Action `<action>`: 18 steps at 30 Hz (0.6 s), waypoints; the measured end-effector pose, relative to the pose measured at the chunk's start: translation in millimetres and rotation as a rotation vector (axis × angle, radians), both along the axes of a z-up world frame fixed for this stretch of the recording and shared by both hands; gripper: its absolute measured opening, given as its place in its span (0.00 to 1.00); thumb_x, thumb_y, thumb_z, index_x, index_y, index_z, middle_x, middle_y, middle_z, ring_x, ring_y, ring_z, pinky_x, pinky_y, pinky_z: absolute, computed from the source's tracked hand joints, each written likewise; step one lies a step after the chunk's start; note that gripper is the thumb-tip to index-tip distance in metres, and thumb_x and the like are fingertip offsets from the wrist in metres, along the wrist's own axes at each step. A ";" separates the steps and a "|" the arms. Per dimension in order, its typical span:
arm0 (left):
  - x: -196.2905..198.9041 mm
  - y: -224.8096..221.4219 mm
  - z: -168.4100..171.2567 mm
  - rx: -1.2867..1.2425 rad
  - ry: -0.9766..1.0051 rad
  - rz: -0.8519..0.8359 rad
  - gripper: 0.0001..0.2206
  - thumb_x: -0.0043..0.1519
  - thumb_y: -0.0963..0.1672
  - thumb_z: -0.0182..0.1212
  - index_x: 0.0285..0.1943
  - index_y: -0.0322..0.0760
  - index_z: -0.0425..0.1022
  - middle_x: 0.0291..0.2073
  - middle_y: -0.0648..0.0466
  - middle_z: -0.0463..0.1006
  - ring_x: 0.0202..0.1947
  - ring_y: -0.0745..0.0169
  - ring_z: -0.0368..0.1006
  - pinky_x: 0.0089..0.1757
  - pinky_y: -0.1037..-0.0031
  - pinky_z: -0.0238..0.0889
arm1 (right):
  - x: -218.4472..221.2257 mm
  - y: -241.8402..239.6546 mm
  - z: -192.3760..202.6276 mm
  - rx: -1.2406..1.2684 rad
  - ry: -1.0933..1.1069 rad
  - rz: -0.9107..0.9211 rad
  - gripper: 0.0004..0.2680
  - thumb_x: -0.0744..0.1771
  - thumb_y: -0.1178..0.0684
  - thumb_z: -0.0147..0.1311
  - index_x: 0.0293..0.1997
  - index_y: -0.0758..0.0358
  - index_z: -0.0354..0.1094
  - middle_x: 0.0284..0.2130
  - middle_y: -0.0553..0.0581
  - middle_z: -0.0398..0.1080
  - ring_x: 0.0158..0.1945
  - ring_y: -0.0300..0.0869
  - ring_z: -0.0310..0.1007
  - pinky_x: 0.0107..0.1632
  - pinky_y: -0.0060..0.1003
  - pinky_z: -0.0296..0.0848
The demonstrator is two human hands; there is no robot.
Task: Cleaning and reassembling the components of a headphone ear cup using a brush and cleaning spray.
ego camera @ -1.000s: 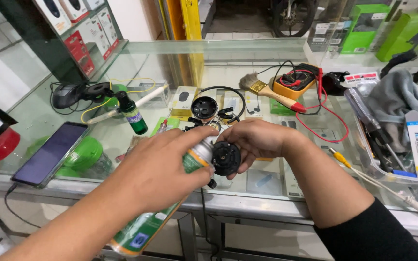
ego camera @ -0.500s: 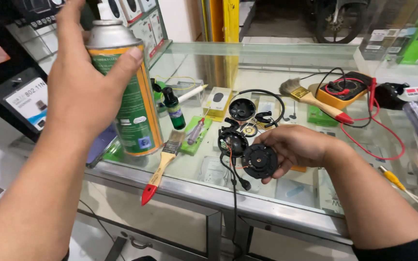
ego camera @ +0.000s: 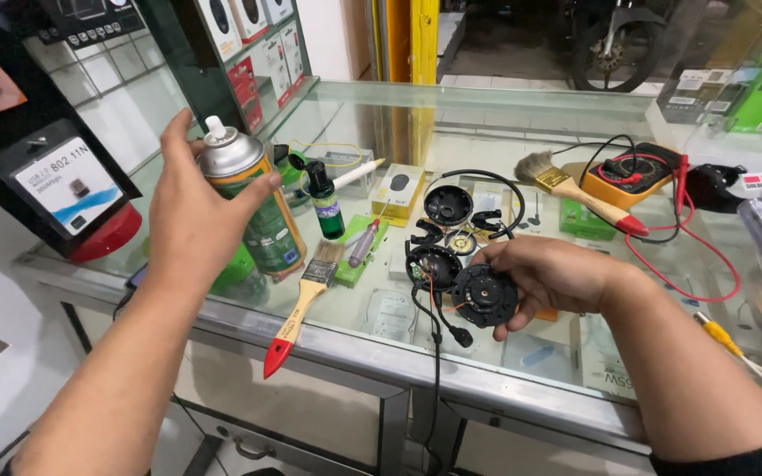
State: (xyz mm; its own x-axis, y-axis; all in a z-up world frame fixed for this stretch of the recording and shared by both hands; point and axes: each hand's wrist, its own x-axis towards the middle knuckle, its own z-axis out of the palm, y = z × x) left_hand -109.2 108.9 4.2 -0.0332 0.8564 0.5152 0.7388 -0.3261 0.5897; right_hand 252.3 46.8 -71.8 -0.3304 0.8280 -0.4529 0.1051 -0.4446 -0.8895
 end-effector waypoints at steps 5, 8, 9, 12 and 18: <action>-5.8 -8.1 -8.3 -0.008 -0.013 -0.026 0.48 0.58 0.52 0.73 0.79 0.41 0.39 0.66 0.46 0.68 0.59 0.42 0.69 0.46 0.50 0.62 | 4.5 0.9 -5.5 -0.004 0.018 0.011 0.15 0.67 0.51 0.35 0.55 0.66 0.63 0.47 0.78 0.76 0.32 0.70 0.79 0.30 0.45 0.77; -14.0 -22.5 -19.7 0.060 0.031 -0.036 0.45 0.59 0.51 0.72 0.78 0.32 0.44 0.68 0.40 0.67 0.61 0.40 0.67 0.52 0.47 0.60 | 5.0 2.1 -6.0 0.004 0.034 0.024 0.15 0.67 0.50 0.35 0.56 0.65 0.63 0.49 0.77 0.76 0.32 0.69 0.80 0.29 0.42 0.77; -17.3 -27.3 -27.0 0.163 0.091 -0.042 0.43 0.60 0.50 0.71 0.77 0.23 0.47 0.67 0.35 0.65 0.64 0.38 0.63 0.57 0.45 0.56 | 5.6 1.9 -5.9 0.000 0.043 0.022 0.15 0.68 0.50 0.35 0.56 0.66 0.63 0.48 0.78 0.76 0.33 0.70 0.79 0.29 0.43 0.77; -16.1 -70.3 -44.9 -0.313 0.318 0.107 0.24 0.62 0.58 0.54 0.63 0.51 0.64 0.35 0.63 0.81 0.37 0.59 0.80 0.38 0.57 0.71 | -3.5 -4.5 6.9 0.000 -0.018 0.004 0.14 0.66 0.51 0.35 0.52 0.67 0.64 0.49 0.77 0.77 0.32 0.69 0.79 0.30 0.44 0.77; 4.4 -80.2 -69.1 -0.521 0.734 -0.074 0.34 0.62 0.54 0.50 0.79 0.61 0.40 0.47 0.50 0.81 0.42 0.31 0.80 0.43 0.42 0.70 | -4.3 -7.5 7.6 0.010 -0.009 -0.013 0.14 0.65 0.54 0.37 0.51 0.68 0.65 0.49 0.78 0.78 0.33 0.72 0.80 0.31 0.44 0.78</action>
